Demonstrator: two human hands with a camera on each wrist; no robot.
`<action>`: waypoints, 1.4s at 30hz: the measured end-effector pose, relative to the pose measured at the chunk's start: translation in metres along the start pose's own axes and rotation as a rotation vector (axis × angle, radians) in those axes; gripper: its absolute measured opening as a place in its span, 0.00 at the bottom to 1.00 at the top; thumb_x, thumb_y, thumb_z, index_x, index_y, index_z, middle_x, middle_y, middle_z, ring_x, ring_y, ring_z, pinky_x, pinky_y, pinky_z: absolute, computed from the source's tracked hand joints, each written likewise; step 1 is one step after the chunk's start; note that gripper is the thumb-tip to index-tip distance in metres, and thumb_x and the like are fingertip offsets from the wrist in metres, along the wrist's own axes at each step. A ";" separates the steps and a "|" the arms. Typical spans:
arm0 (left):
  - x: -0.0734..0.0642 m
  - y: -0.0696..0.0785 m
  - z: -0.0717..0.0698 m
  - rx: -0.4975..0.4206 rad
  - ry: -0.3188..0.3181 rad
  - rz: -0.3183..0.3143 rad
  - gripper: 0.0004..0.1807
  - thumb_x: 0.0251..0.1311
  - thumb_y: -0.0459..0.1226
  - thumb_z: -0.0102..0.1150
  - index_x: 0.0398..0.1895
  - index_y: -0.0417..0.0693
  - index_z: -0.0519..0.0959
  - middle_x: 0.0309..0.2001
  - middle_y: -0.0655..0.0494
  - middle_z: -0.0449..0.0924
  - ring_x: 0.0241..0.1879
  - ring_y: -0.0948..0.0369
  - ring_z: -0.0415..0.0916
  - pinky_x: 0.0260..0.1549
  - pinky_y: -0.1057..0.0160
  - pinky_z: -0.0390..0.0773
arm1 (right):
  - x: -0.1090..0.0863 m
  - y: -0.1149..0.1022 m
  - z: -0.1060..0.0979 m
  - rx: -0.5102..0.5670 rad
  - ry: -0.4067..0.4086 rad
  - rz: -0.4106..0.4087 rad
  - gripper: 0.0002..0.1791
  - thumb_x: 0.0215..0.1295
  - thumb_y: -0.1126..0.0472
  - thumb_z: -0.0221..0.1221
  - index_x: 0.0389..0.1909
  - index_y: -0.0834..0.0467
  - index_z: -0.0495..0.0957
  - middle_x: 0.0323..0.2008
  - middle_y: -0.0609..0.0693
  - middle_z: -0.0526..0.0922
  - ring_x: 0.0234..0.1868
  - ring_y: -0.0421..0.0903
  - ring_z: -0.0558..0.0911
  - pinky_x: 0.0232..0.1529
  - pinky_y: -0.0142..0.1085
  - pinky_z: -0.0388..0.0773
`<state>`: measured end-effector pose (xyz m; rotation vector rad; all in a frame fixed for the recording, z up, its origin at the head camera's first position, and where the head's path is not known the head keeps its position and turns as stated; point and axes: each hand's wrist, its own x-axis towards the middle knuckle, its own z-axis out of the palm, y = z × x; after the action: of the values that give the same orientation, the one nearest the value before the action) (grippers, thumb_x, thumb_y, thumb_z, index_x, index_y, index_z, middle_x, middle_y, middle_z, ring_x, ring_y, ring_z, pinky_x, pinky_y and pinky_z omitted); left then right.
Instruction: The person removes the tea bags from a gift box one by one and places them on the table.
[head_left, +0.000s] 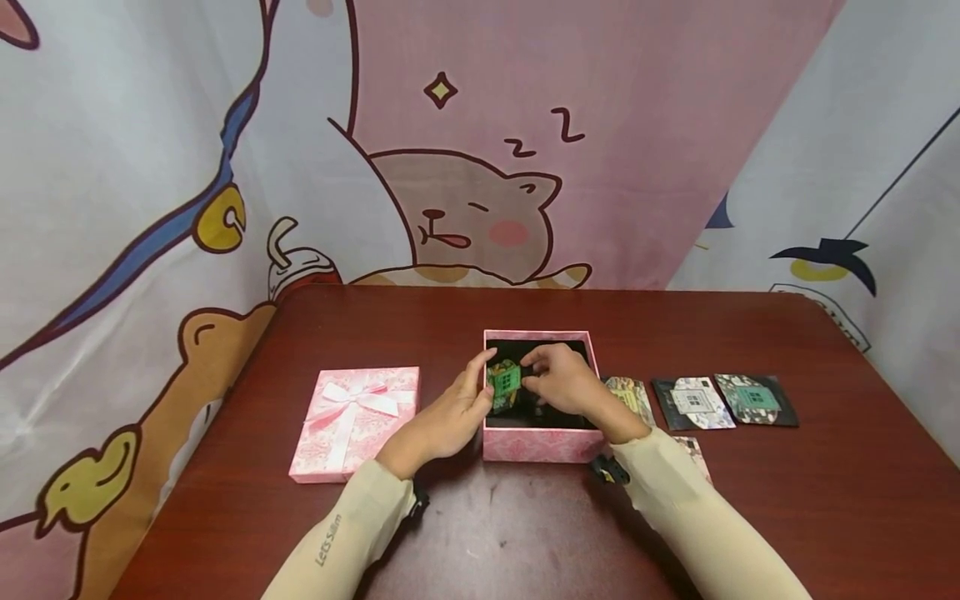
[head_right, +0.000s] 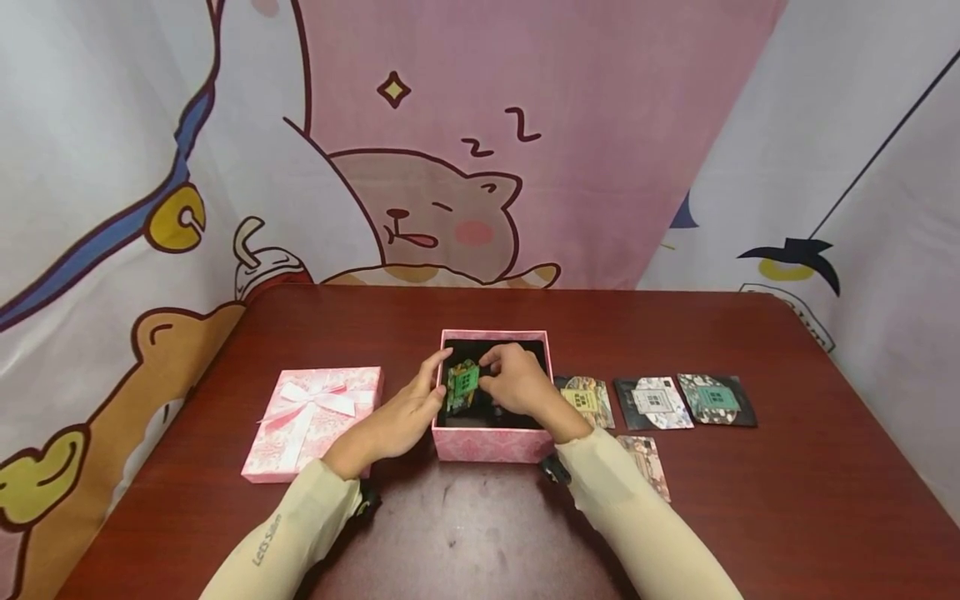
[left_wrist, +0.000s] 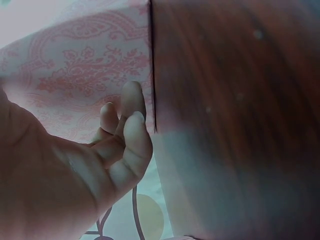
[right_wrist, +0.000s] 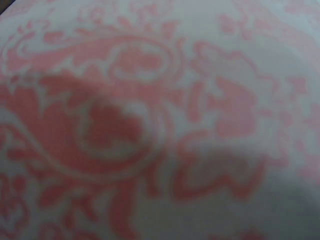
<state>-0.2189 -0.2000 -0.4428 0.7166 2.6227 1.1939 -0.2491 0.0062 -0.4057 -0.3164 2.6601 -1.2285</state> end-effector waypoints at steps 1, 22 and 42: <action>0.000 0.000 0.000 -0.002 -0.001 -0.002 0.30 0.78 0.43 0.35 0.78 0.59 0.41 0.71 0.35 0.57 0.68 0.44 0.62 0.64 0.44 0.63 | -0.001 0.000 0.000 0.003 0.001 -0.006 0.15 0.61 0.69 0.62 0.49 0.70 0.79 0.38 0.61 0.83 0.21 0.47 0.84 0.26 0.38 0.82; 0.000 -0.001 0.001 0.007 0.008 0.003 0.31 0.77 0.45 0.35 0.78 0.62 0.40 0.68 0.35 0.60 0.68 0.46 0.62 0.65 0.46 0.62 | -0.024 -0.009 -0.016 0.052 0.030 -0.052 0.17 0.64 0.69 0.61 0.53 0.70 0.78 0.49 0.70 0.79 0.25 0.47 0.85 0.29 0.42 0.83; 0.000 -0.002 0.001 0.027 0.008 0.010 0.32 0.77 0.46 0.34 0.79 0.63 0.40 0.72 0.36 0.55 0.70 0.46 0.58 0.66 0.47 0.61 | -0.041 -0.004 -0.035 0.130 0.029 -0.067 0.18 0.66 0.70 0.59 0.55 0.71 0.76 0.51 0.70 0.76 0.31 0.49 0.84 0.31 0.46 0.83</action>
<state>-0.2193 -0.2003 -0.4449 0.7315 2.6497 1.1689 -0.2185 0.0402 -0.3771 -0.3722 2.5973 -1.4281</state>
